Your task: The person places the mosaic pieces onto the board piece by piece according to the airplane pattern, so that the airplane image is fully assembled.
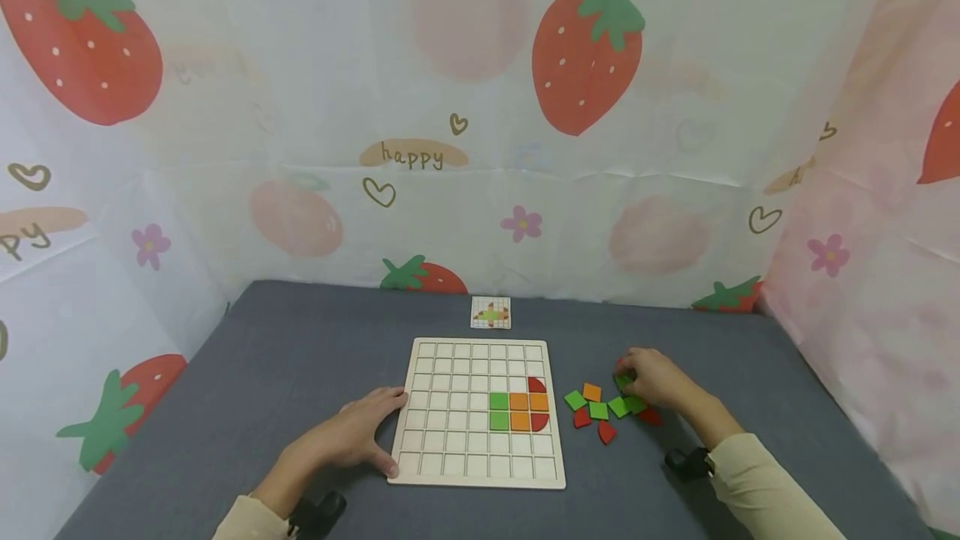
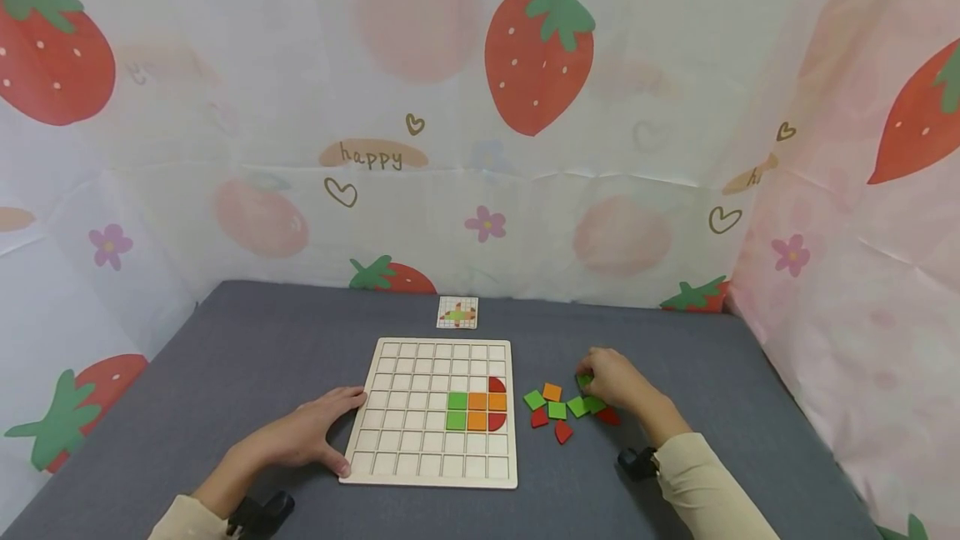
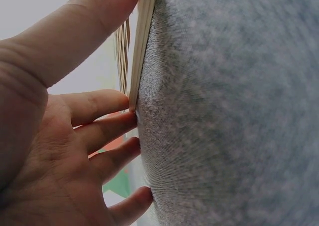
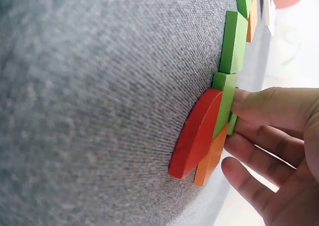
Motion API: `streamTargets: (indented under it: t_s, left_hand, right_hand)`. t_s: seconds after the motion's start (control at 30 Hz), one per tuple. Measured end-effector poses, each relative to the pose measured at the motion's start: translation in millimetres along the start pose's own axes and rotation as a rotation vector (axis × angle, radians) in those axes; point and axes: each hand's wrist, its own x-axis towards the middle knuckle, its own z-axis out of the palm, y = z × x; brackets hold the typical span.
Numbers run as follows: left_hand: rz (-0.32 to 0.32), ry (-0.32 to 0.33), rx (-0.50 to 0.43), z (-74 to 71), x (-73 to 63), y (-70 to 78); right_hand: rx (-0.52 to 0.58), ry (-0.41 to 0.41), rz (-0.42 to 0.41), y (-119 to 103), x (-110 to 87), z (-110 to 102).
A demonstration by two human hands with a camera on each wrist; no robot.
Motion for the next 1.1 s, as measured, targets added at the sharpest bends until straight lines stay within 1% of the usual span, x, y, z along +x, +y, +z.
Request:
streamTargets:
  t_s: [0.17,0.4,0.53,0.77,0.93,1.1]
  left_hand:
    - [0.001,-0.001,-0.003,-0.7,-0.3,1.3]
    - [-0.006,-0.003,0.005,-1.0,0.9,2.3]
    - [-0.003,-0.004,0.012,-0.6,0.6,1.0]
    - [0.008,0.012,0.017,-0.8,0.4,1.1]
    - [-0.015,0.020,0.030,0.5,1.7,3.0]
    - [-0.029,0.026,0.032,1.0,1.6,4.6]
  right_hand:
    - [0.006,-0.013,-0.007,2,0.7,-1]
    - [0.013,-0.001,-0.017,5,0.7,1]
    - [0.021,0.016,-0.026,7,0.6,2]
    - [0.082,0.054,0.003,4,-2.5,0]
    - [0.133,0.074,0.015,1,-7.5,-1]
    - [0.149,0.113,-0.019,-3,-9.6,0]
